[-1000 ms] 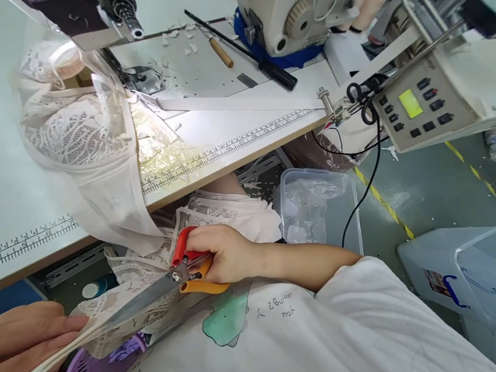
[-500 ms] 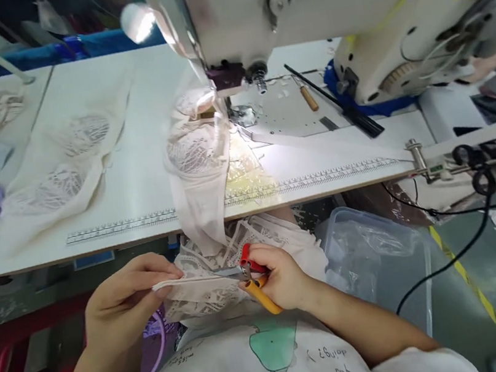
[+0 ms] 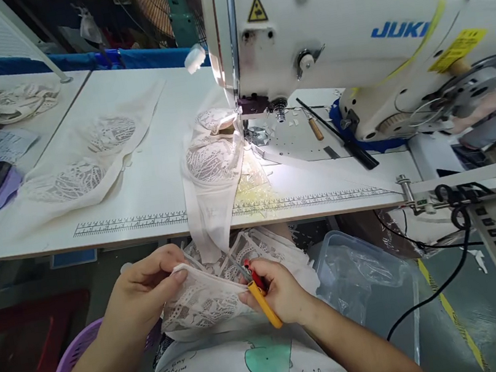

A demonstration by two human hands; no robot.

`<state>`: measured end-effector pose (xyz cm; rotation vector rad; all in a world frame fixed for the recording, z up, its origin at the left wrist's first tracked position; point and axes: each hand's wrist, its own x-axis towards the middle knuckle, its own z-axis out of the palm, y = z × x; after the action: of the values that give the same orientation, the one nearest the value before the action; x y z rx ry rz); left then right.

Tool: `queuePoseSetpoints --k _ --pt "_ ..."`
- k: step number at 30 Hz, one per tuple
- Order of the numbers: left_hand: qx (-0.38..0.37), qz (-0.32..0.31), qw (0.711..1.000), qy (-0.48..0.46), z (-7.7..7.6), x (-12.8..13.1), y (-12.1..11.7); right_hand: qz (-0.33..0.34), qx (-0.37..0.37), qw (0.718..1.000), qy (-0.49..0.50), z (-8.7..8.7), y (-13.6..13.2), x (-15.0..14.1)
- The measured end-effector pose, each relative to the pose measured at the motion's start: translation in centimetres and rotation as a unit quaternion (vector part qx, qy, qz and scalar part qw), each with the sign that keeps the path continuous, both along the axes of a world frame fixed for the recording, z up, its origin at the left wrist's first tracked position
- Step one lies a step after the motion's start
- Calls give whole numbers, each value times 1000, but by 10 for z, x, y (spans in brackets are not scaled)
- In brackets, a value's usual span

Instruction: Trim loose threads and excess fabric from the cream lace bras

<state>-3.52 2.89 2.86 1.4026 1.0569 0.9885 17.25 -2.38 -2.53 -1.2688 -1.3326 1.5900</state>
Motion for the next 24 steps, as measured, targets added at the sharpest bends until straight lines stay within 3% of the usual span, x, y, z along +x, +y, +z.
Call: queuePoseSetpoints --k 6,9,11,13,16,18,19,21,24 --pt "-63 -2 998 -28 1 -2 -4 -3 10 999 -43 1 -2 5" --pt "-64 5 997 32 6 -7 -10 -9 59 997 -56 5 -2 4" --pt "32 34 987 151 12 -9 -14 -10 82 995 -56 6 -2 3" --pt "201 27 941 271 17 -8 -19 -11 101 993 -53 8 -1 2" --pt "433 -113 839 310 20 1 -23 -5 132 989 -65 10 -2 -1" --pt "503 -210 779 311 16 12 -22 6 140 987 -75 11 -3 -2" --pt "504 -242 764 323 13 17 -19 10 138 987 -81 12 -4 -3" --pt "468 -287 766 334 5 26 -12 16 130 987 -96 11 -5 -2" --pt "424 -315 797 292 -6 31 -4 53 131 983 -115 9 -3 4"
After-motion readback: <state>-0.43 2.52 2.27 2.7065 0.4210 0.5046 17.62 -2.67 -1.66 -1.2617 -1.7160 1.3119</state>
